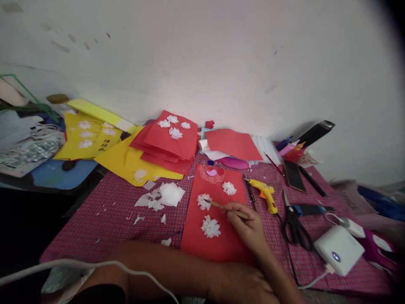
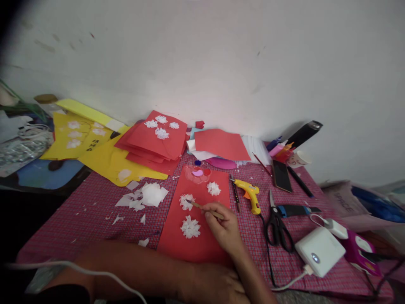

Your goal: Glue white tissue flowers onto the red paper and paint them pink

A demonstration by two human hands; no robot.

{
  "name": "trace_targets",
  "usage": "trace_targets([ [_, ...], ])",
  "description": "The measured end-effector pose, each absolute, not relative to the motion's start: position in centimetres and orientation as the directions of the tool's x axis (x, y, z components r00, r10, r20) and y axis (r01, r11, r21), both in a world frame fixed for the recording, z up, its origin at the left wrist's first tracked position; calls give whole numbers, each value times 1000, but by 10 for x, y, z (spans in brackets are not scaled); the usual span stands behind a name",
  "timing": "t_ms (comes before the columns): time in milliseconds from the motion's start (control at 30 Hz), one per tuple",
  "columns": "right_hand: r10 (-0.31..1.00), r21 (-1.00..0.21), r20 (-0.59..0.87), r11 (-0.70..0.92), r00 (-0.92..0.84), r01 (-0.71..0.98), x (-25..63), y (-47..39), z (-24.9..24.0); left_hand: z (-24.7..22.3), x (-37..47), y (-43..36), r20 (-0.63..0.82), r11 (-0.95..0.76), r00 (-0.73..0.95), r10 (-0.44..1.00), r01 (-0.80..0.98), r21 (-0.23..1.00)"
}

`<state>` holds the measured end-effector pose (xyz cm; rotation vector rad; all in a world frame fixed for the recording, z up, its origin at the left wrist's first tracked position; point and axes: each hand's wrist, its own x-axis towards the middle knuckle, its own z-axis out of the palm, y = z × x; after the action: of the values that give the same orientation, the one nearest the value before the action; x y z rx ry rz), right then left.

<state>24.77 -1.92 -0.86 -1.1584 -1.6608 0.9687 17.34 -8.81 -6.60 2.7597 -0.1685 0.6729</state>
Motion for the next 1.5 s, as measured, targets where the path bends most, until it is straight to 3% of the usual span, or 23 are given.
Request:
trace_targets([
  [167,968,-928,197,235,-155,290,247,-20,-10,-65,173,-87,431,-951,901,-53,-178,255],
  [400,948,-924,198,265,-248,274,250,-22,-10,-64,173,-85,438,-954,896,-76,-193,231],
  [767,978,-943,180,201,-102,264,267,-31,-21,-67,175,-89,457,-966,887,-67,-173,193],
  [1100,968,-917,195,237,-157,321,271,-45,-19,-68,173,-90,434,-972,898,-74,-161,168],
  [1267,983,-937,168,182,-71,298,273,-36,-11,-68,174,-90,443,-975,894,-66,-152,161],
  [1500,980,-923,185,149,70,355,270,40,13,-57,168,-85,402,-963,915,-39,-142,229],
])
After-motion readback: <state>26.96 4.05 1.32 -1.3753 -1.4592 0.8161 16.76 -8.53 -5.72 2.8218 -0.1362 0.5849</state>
